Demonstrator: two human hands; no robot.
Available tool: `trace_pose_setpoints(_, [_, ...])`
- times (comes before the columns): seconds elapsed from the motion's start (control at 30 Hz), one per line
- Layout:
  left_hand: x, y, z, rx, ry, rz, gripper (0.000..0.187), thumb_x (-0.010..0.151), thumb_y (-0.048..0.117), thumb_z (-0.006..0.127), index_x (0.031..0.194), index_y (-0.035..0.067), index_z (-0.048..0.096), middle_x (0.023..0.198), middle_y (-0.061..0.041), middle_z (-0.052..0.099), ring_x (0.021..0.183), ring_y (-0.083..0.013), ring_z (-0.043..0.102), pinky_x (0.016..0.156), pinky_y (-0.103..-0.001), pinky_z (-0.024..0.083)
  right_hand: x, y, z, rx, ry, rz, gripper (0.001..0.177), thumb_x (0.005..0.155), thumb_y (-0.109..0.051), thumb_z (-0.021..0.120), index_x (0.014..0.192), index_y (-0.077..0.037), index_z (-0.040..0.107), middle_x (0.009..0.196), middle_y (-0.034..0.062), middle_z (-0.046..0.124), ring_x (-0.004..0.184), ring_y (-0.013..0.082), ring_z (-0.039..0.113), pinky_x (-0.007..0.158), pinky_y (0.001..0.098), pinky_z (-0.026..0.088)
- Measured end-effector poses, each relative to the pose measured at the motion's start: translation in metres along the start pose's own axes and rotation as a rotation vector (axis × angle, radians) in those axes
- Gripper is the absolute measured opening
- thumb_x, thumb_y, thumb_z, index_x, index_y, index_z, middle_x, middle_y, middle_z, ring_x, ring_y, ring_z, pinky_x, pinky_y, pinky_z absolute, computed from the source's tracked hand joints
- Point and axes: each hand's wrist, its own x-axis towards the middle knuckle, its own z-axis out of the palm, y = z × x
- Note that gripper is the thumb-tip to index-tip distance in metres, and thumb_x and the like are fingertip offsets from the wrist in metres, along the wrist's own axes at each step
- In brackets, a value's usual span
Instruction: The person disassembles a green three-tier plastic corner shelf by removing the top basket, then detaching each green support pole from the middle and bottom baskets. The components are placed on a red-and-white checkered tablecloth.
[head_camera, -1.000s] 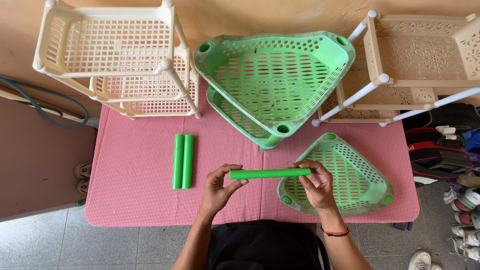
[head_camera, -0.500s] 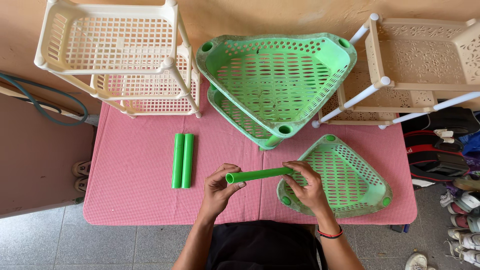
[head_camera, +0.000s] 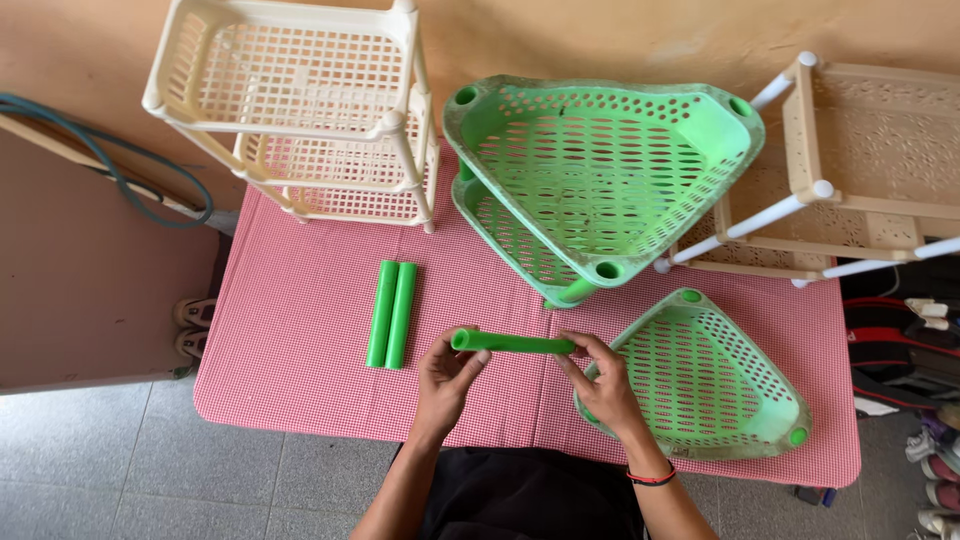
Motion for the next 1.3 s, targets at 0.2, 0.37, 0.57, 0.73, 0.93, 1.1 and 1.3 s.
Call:
trace_pose_setpoints(0.2, [-0.022, -0.020, -0.030, 0.090, 0.353, -0.438, 0.030, 0.093, 0.026, 0.073, 0.113, 0.003, 0.069, 0.095, -0.008, 0.070, 0.087, -0.0154, 0.066, 0.084, -0.037, 0.059, 0.013, 0.008, 0.038, 0.439, 0.152, 0.128, 0.036, 0.096, -0.002, 0.070, 0.130, 0.001, 0.057, 0.116, 0.0113, 0.069, 0.100, 0.0150, 0.068, 0.092, 0.0297, 0.058])
trace_pose_setpoints(0.37, [-0.050, -0.049, -0.053, -0.045, 0.542, -0.619, 0.037, 0.097, 0.034, 0.062, 0.117, 0.004, 0.071, 0.103, -0.004, 0.073, 0.083, -0.0126, 0.063, 0.076, -0.037, 0.061, 0.040, 0.019, 0.078, 0.417, 0.092, 0.178, 0.032, 0.098, -0.005, 0.066, 0.129, 0.001, 0.058, 0.120, 0.0106, 0.069, 0.105, 0.0176, 0.072, 0.094, 0.0301, 0.061])
trace_pose_setpoints(0.57, [-0.060, -0.066, -0.077, 0.104, 0.572, -0.652, 0.046, 0.097, 0.032, 0.060, 0.130, 0.002, 0.067, 0.104, -0.006, 0.073, 0.085, -0.0126, 0.067, 0.073, -0.037, 0.064, 0.084, 0.036, 0.119, 0.306, -0.034, 0.223, 0.035, 0.100, -0.009, 0.063, 0.133, 0.000, 0.059, 0.122, 0.0108, 0.070, 0.103, 0.0174, 0.074, 0.092, 0.0294, 0.062])
trace_pose_setpoints(0.73, [-0.056, -0.048, -0.078, 0.166, 0.437, -0.732, 0.059, 0.095, 0.033, 0.064, 0.144, 0.002, 0.054, 0.106, -0.010, 0.066, 0.085, -0.0145, 0.061, 0.076, -0.040, 0.065, 0.126, 0.058, 0.152, 0.164, -0.133, 0.200, 0.034, 0.100, -0.010, 0.062, 0.133, -0.001, 0.062, 0.119, 0.0114, 0.071, 0.094, 0.0174, 0.074, 0.084, 0.0286, 0.062])
trace_pose_setpoints(0.93, [-0.047, -0.022, -0.071, 0.123, 0.361, -0.801, 0.071, 0.092, 0.038, 0.065, 0.150, 0.002, 0.044, 0.113, -0.008, 0.058, 0.092, -0.0127, 0.062, 0.084, -0.047, 0.065, 0.153, 0.082, 0.185, 0.061, -0.170, 0.122, 0.032, 0.099, -0.011, 0.066, 0.128, 0.000, 0.066, 0.120, 0.0096, 0.071, 0.099, 0.0158, 0.071, 0.083, 0.0296, 0.060])
trace_pose_setpoints(1.1, [-0.041, -0.013, -0.074, 0.048, 0.362, -0.785, 0.075, 0.091, 0.037, 0.065, 0.154, 0.006, 0.038, 0.110, -0.006, 0.054, 0.089, -0.0124, 0.060, 0.090, -0.050, 0.063, 0.167, 0.085, 0.201, -0.013, -0.210, 0.129, 0.029, 0.096, -0.013, 0.069, 0.123, -0.002, 0.070, 0.110, 0.0095, 0.075, 0.083, 0.0168, 0.070, 0.074, 0.0299, 0.059])
trace_pose_setpoints(1.3, [-0.040, -0.010, -0.072, 0.027, 0.368, -0.749, 0.077, 0.092, 0.035, 0.064, 0.157, 0.010, 0.031, 0.115, -0.005, 0.052, 0.090, -0.0118, 0.061, 0.091, -0.049, 0.063, 0.169, 0.069, 0.201, -0.099, -0.189, 0.005, 0.028, 0.095, -0.015, 0.069, 0.120, -0.002, 0.070, 0.110, 0.0118, 0.073, 0.085, 0.0221, 0.073, 0.073, 0.0326, 0.061])
